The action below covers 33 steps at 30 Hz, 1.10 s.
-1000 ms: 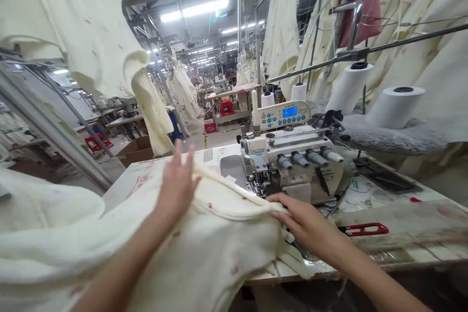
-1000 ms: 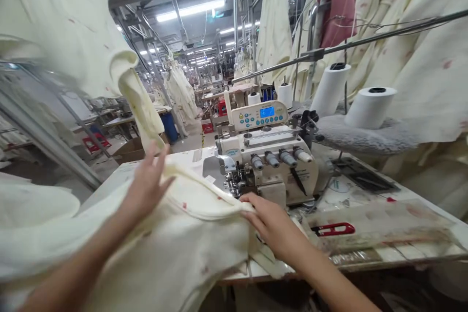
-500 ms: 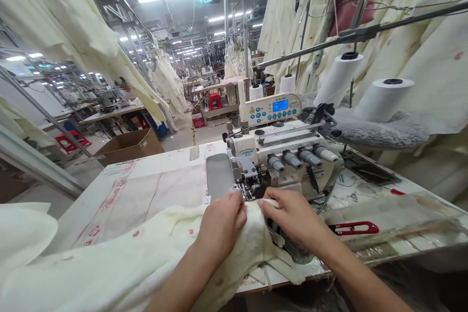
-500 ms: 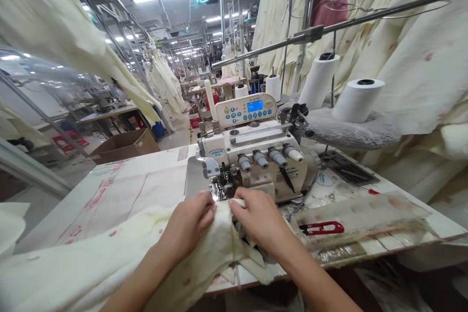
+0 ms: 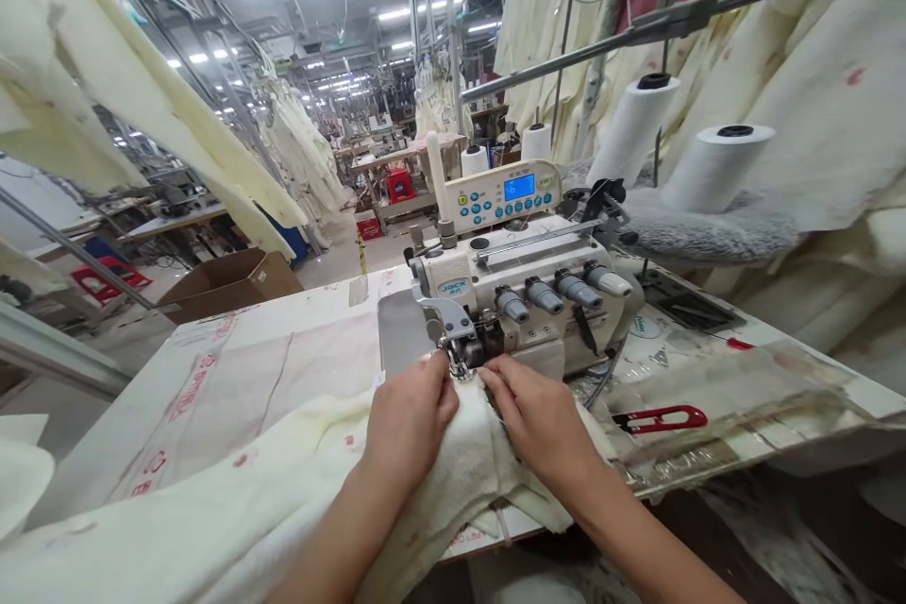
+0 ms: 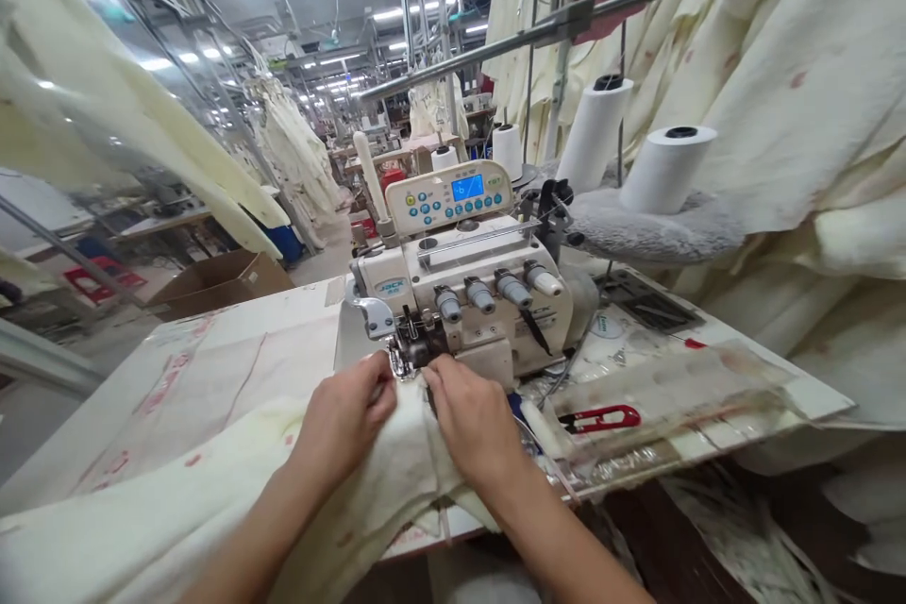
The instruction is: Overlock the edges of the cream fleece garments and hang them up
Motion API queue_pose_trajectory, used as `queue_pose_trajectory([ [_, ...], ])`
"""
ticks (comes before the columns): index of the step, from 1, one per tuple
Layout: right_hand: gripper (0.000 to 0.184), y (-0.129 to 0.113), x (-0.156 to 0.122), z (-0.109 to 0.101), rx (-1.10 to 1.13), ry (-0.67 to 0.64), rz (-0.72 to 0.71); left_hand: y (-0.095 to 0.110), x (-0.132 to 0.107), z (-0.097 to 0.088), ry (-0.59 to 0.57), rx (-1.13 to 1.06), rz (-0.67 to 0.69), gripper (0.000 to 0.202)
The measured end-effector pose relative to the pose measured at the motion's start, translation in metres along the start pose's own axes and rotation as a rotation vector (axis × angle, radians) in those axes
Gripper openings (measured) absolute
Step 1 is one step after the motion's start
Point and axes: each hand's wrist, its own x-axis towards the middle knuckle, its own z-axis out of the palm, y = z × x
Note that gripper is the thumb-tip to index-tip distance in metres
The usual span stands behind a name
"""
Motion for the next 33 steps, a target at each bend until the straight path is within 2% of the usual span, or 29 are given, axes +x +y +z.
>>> queue_pose_trajectory([
  [4, 0.021, 0.002, -0.001, 0.005, 0.025, 0.061, 0.034, -0.001, 0.001, 0.001, 0.030, -0.009, 0.008, 0.011],
  [8, 0.022, 0.003, -0.006, 0.007, 0.023, 0.068, 0.052, -0.002, 0.000, 0.003, 0.052, -0.041, 0.002, 0.009],
  [10, 0.025, 0.003, -0.016, 0.008, 0.100, 0.092, 0.114, -0.002, -0.001, 0.003, 0.062, -0.052, -0.002, 0.009],
  [13, 0.036, 0.004, -0.034, 0.012, 0.341, 0.130, 0.284, -0.002, -0.001, 0.002, 0.062, -0.060, -0.011, 0.009],
  [15, 0.039, 0.004, -0.043, 0.018, 0.512, 0.035, 0.354, -0.002, -0.002, 0.002, 0.062, -0.063, -0.009, 0.009],
  [17, 0.039, 0.002, -0.046, 0.023, 0.664, -0.109, 0.353, -0.002, -0.002, 0.002, 0.064, -0.060, -0.006, 0.008],
  [19, 0.039, -0.001, -0.045, 0.028, 0.791, -0.187, 0.360, -0.002, -0.001, 0.003, 0.067, -0.050, -0.008, 0.007],
  [25, 0.040, -0.009, -0.038, 0.024, 1.000, -0.200, 0.476, -0.001, -0.001, -0.001, 0.054, -0.020, -0.032, 0.011],
  [27, 0.037, -0.010, -0.035, 0.018, 1.105, -0.247, 0.470, -0.001, -0.004, -0.004, 0.033, -0.074, -0.026, 0.013],
  [30, 0.033, -0.011, -0.032, 0.011, 1.381, -0.307, 0.441, -0.002, -0.009, -0.006, 0.032, -0.165, -0.030, 0.012],
  [33, 0.030, -0.012, -0.034, 0.011, 1.524, -0.287, 0.421, -0.003, -0.010, -0.001, 0.051, -0.147, -0.035, 0.010],
])
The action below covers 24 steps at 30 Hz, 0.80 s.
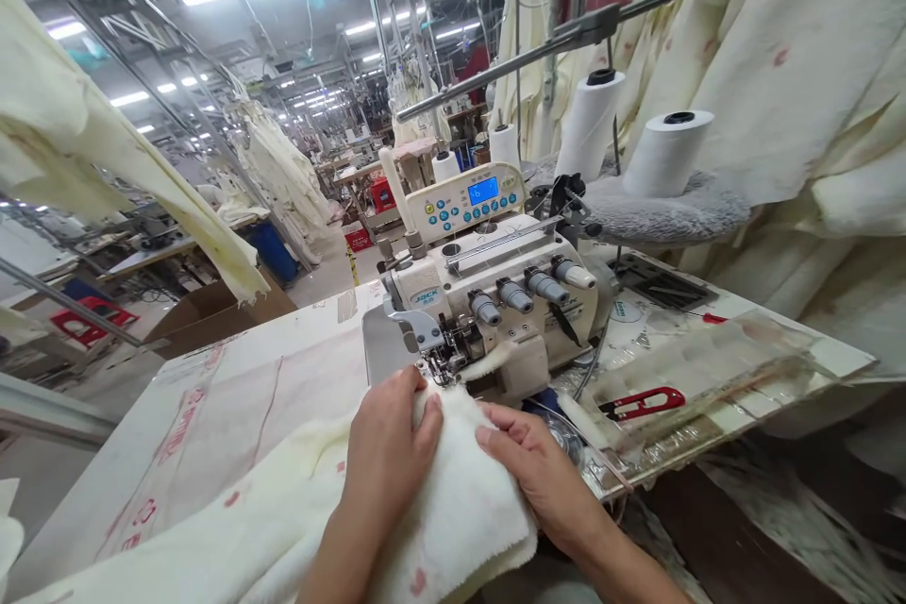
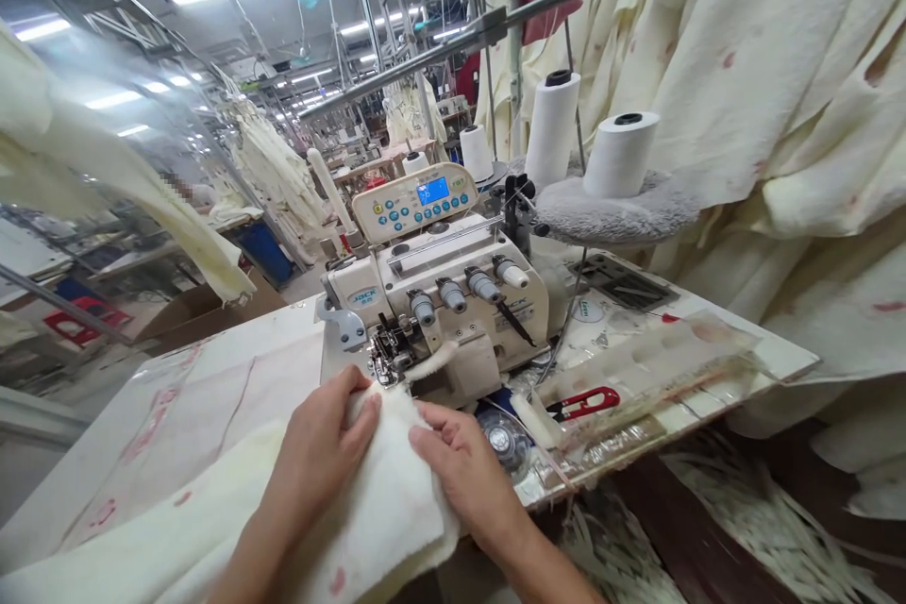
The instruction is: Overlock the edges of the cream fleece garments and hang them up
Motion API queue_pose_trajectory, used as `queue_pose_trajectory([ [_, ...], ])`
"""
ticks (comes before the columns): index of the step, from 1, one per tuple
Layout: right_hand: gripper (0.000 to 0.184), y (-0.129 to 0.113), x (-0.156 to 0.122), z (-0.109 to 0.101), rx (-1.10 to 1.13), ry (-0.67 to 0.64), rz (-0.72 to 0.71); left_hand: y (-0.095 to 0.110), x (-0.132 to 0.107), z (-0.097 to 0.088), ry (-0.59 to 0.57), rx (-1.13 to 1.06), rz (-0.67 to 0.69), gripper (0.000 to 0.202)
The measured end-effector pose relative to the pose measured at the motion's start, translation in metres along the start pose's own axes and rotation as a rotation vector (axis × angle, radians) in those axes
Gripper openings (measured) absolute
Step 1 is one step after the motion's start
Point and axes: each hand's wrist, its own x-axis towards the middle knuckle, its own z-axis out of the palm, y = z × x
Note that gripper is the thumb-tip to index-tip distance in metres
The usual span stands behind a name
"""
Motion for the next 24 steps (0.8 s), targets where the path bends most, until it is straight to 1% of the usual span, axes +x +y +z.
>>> queue_pose_trajectory([
  [3, 0.031, 0.007, -0.003, 0.003, -0.035, 0.041, -0.035, -0.001, 0.005, 0.005, 0.015, 0.050, 0.012, 0.012],
  [6, 0.047, 0.016, -0.005, 0.003, -0.097, 0.169, -0.073, -0.002, 0.007, 0.005, 0.038, 0.072, 0.026, 0.014],
  [7, 0.053, 0.018, -0.006, 0.003, -0.110, 0.215, -0.083, -0.002, 0.003, 0.006, 0.088, 0.092, 0.053, 0.013],
  [9, 0.057, 0.020, -0.008, -0.001, -0.111, 0.259, -0.076, -0.002, -0.013, 0.012, 0.259, 0.126, 0.157, 0.011],
  [10, 0.056, 0.021, -0.009, -0.002, -0.088, 0.251, -0.056, -0.002, -0.024, 0.017, 0.358, 0.117, 0.239, 0.015],
  [11, 0.054, 0.021, -0.011, -0.004, -0.050, 0.216, -0.025, -0.003, -0.038, 0.025, 0.444, 0.095, 0.321, 0.021],
  [12, 0.051, 0.021, -0.014, -0.005, -0.010, 0.168, 0.011, -0.005, -0.051, 0.034, 0.502, 0.069, 0.387, 0.026],
  [13, 0.047, 0.021, -0.017, -0.006, 0.016, 0.116, 0.043, -0.007, -0.063, 0.044, 0.529, 0.050, 0.429, 0.028],
  [15, 0.038, 0.020, -0.024, -0.008, 0.002, 0.030, 0.075, -0.013, -0.080, 0.061, 0.554, 0.051, 0.448, 0.025],
  [16, 0.033, 0.020, -0.027, -0.008, -0.038, 0.012, 0.074, -0.015, -0.085, 0.067, 0.559, 0.052, 0.443, 0.025],
  [18, 0.027, 0.020, -0.033, -0.007, -0.141, 0.026, 0.054, -0.017, -0.087, 0.069, 0.564, -0.015, 0.464, 0.025],
  [21, 0.024, 0.018, -0.041, -0.005, -0.248, 0.050, 0.039, -0.010, -0.086, 0.056, 0.512, -0.188, 0.501, 0.022],
  [24, 0.027, 0.015, -0.045, 0.000, -0.282, 0.062, 0.035, 0.001, -0.088, 0.039, 0.481, -0.231, 0.491, 0.015],
])
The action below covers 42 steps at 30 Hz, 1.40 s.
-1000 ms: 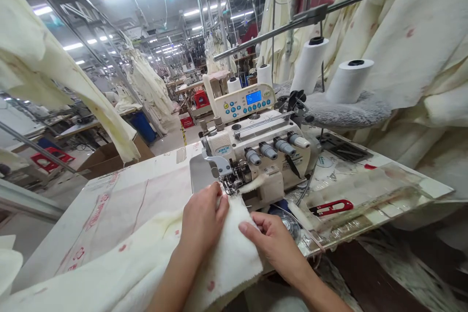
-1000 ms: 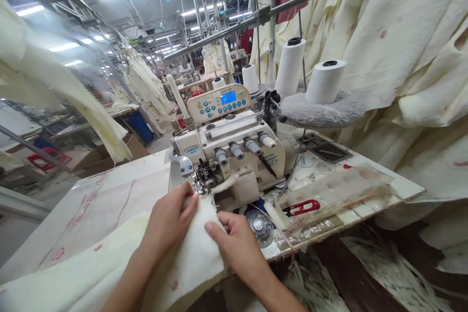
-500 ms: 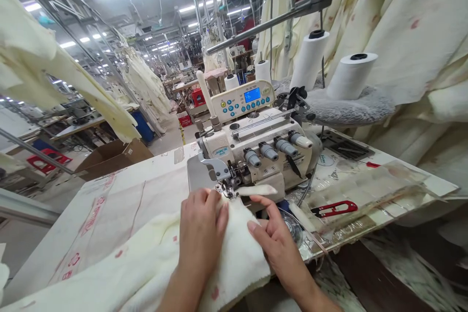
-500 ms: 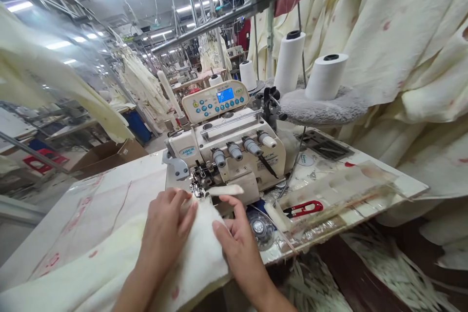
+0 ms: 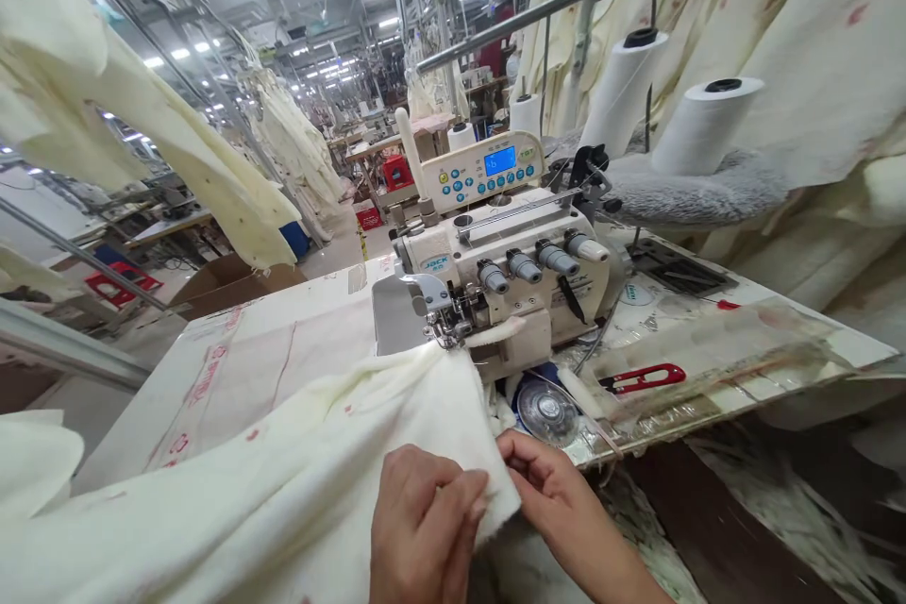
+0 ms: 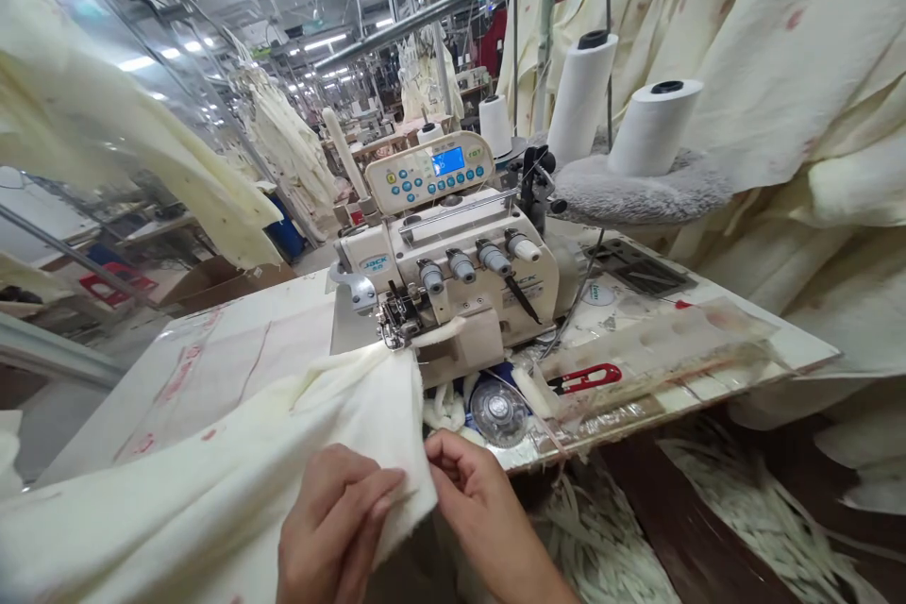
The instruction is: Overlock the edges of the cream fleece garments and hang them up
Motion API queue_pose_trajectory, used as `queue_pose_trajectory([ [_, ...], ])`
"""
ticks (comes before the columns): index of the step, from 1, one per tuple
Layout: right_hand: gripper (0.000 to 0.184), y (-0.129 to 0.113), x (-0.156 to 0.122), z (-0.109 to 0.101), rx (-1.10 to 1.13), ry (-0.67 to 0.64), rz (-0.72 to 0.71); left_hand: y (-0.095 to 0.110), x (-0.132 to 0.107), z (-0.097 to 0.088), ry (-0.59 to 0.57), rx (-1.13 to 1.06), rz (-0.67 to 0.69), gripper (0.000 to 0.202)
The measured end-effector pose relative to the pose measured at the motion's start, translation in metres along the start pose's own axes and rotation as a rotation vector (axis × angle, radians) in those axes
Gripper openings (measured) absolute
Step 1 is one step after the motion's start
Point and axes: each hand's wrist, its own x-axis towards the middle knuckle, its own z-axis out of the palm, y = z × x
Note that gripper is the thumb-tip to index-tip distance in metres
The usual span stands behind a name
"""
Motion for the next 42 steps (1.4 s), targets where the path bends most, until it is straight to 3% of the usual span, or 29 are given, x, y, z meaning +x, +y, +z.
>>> queue_pose_trajectory([
  [4, 0.027, 0.004, 0.000, 0.003, 0.206, 0.053, 0.028, 0.000, -0.007, -0.003, -0.026, 0.061, -0.016, 0.021],
  [7, 0.026, 0.012, 0.004, 0.003, 0.350, 0.013, 0.060, -0.009, -0.022, 0.006, -0.097, 0.067, -0.103, 0.034],
  [10, 0.035, 0.017, 0.007, 0.002, 0.221, -0.010, 0.071, -0.014, -0.033, 0.014, -0.097, 0.108, -0.154, 0.038],
  [15, 0.018, 0.008, 0.001, 0.000, -0.059, -0.035, -0.085, -0.013, -0.028, 0.016, -0.067, 0.176, -0.099, 0.034],
  [21, 0.022, -0.001, -0.005, 0.000, -0.001, -0.050, 0.009, -0.015, -0.009, -0.001, -0.080, -0.044, -0.027, 0.021],
  [24, 0.027, -0.003, -0.005, 0.000, -0.071, -0.017, 0.023, -0.016, -0.003, -0.014, -0.151, -0.151, -0.128, 0.008],
  [27, 0.024, -0.007, -0.005, 0.000, -0.212, 0.026, -0.038, -0.013, 0.003, -0.024, -0.172, -0.195, -0.225, 0.008],
  [29, 0.021, -0.009, -0.006, -0.001, -0.261, 0.027, -0.097, -0.007, 0.005, -0.022, -0.101, -0.130, -0.149, 0.012],
  [32, 0.020, -0.006, -0.010, -0.003, -0.087, -0.013, -0.017, 0.005, 0.001, -0.006, 0.013, 0.039, 0.061, 0.021],
  [36, 0.032, 0.004, -0.008, -0.002, 0.262, 0.148, 0.118, 0.013, -0.008, 0.018, 0.142, 0.200, 0.203, 0.024],
  [39, 0.036, 0.000, 0.000, 0.003, 0.308, 0.003, 0.128, 0.013, -0.003, 0.017, 0.150, 0.156, 0.220, 0.012],
  [42, 0.031, -0.007, 0.005, 0.006, 0.346, -0.064, 0.092, 0.008, 0.018, 0.004, 0.034, 0.078, 0.074, 0.031],
])
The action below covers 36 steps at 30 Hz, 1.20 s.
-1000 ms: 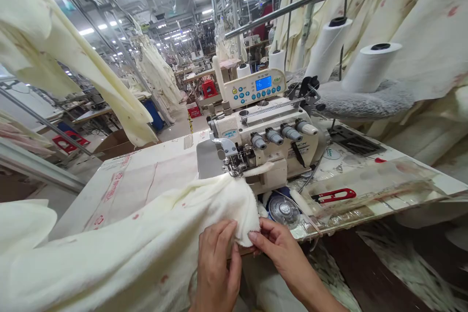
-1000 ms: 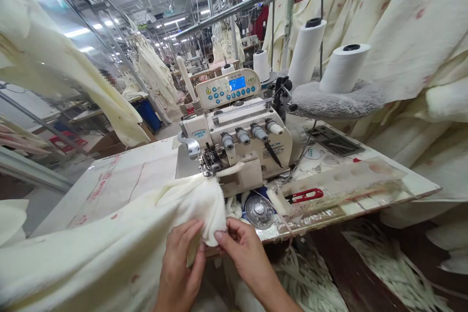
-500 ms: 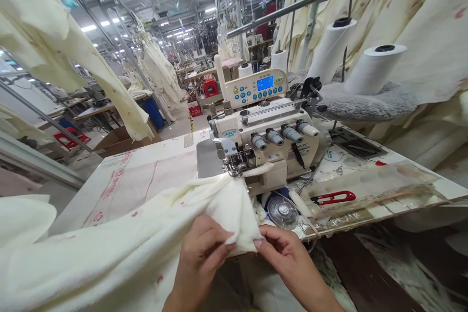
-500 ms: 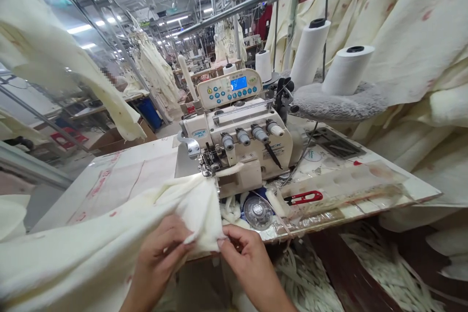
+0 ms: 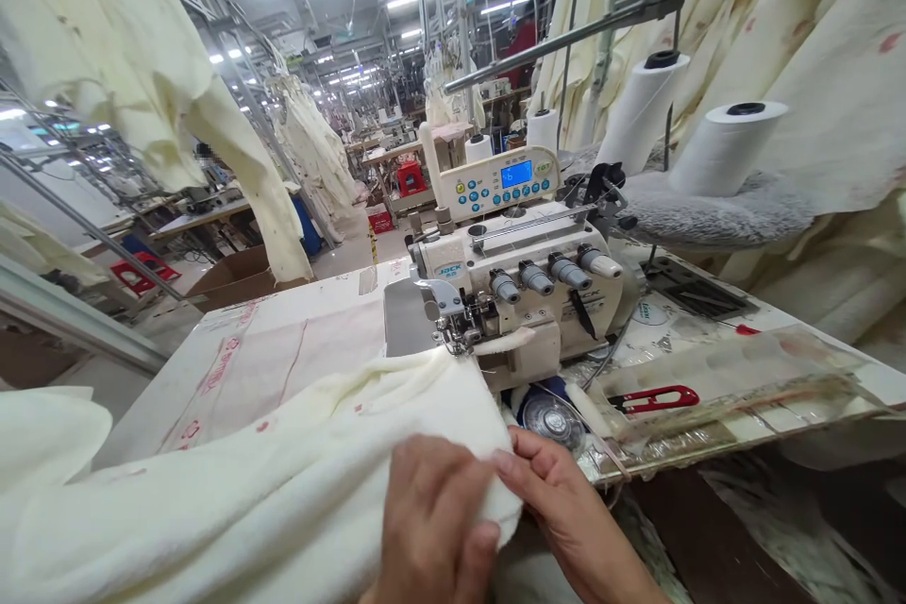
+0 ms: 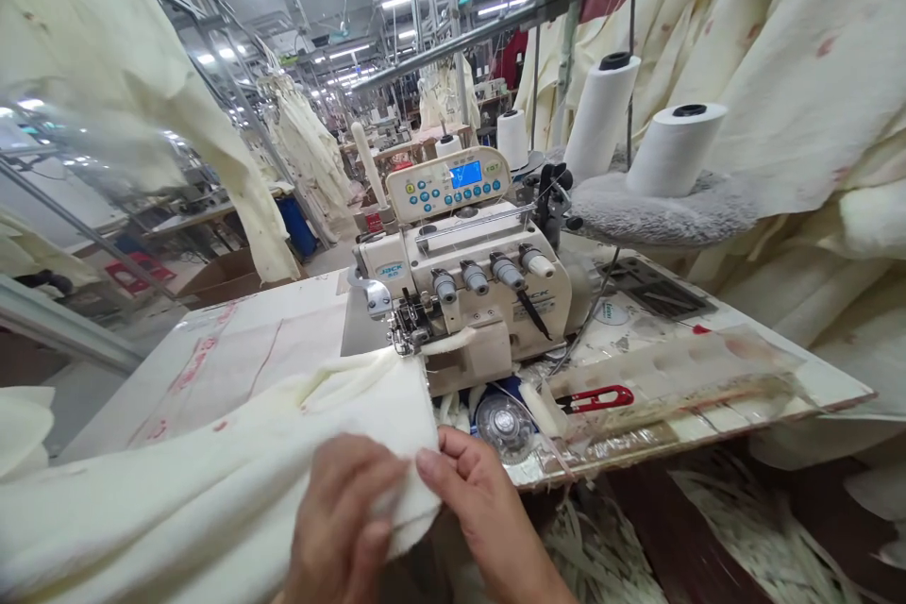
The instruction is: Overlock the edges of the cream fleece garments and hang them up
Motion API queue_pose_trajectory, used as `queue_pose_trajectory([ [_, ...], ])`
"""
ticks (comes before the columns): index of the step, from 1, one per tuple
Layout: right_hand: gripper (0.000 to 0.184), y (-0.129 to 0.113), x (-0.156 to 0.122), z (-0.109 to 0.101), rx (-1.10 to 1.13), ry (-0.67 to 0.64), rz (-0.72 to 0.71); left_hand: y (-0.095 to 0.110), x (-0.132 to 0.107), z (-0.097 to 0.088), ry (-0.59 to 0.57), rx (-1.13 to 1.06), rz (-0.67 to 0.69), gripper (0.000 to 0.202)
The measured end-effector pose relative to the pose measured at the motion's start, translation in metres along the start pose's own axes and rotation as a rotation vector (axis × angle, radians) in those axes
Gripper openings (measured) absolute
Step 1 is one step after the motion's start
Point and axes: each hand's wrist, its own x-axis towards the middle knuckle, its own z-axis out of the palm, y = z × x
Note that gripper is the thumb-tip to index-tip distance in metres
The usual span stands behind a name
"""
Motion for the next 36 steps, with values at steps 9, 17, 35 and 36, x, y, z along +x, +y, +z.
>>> queue_pose_trajectory([
  [9, 0.038, 0.008, 0.001, -0.014, -0.040, 0.083, 0.002, -0.022, 0.038, 0.015, -0.375, 0.365, -0.217, 0.036],
  [17, 0.036, -0.002, 0.005, -0.013, -0.345, 0.053, -0.075, -0.017, -0.016, 0.009, -0.066, 0.154, 0.019, 0.037],
  [35, 0.023, -0.019, 0.005, -0.025, -1.470, 0.146, -1.170, -0.027, -0.017, 0.010, -0.082, 0.258, 0.087, 0.036],
  [36, 0.024, -0.018, 0.006, -0.026, -1.466, 0.157, -1.170, -0.030, -0.016, 0.009, -0.127, 0.290, 0.105, 0.041],
])
